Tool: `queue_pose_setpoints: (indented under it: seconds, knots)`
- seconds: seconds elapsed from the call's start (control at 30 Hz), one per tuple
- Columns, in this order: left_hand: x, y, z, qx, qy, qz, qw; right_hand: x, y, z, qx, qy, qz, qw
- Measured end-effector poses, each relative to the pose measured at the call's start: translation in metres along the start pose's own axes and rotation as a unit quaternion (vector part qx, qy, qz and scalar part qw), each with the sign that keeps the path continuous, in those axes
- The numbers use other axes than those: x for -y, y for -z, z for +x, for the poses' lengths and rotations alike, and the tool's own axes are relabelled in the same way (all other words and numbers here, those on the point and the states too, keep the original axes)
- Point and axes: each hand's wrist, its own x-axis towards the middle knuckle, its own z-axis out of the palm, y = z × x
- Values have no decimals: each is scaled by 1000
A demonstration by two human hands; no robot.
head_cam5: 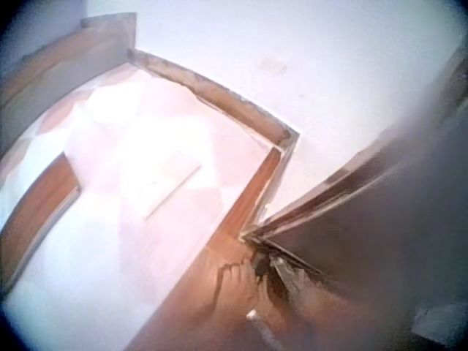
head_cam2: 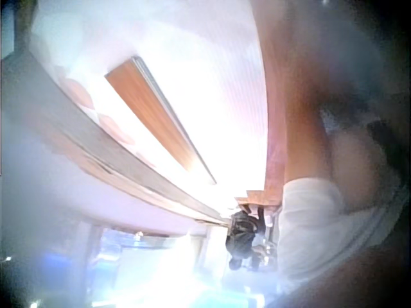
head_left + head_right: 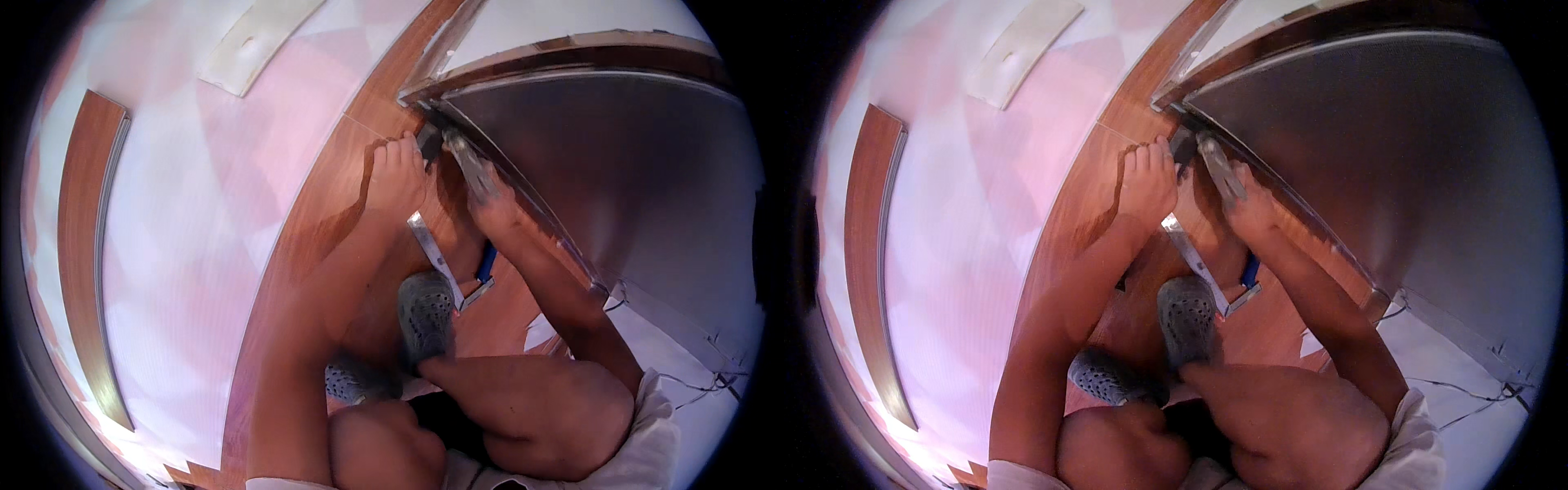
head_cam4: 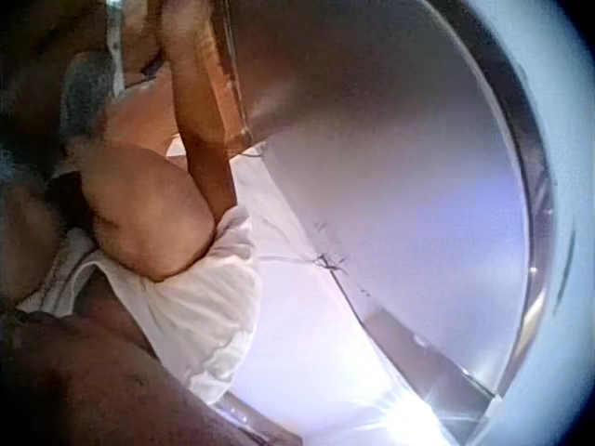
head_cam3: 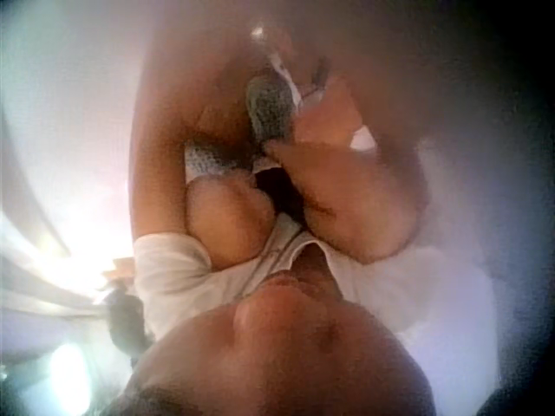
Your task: The person marks a wood floor plank with a pencil, fits it against a door frame, and uses a hammer to tap it into place.
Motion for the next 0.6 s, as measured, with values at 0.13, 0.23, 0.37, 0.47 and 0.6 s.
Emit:
queue_pose_setpoints:
  seconds: [0.13,0.23,0.37,0.47,0.6]
  knots:
    - [2,-1,1,14,1,15,1000,-5,0,15,50,-29,-70,996]
    - [1,-3,-6,-63,-22,15,998,12,8,6,-86,89,-31,992]
    - [-1,4,5,-23,-13,37,999,10,3,14,0,6,-46,999]
    - [-1,-5,4,-28,-4,27,999,3,2,17,30,-27,-51,998]
    - [-1,-1,0,-5,-5,42,999,4,8,15,35,-5,-66,997]
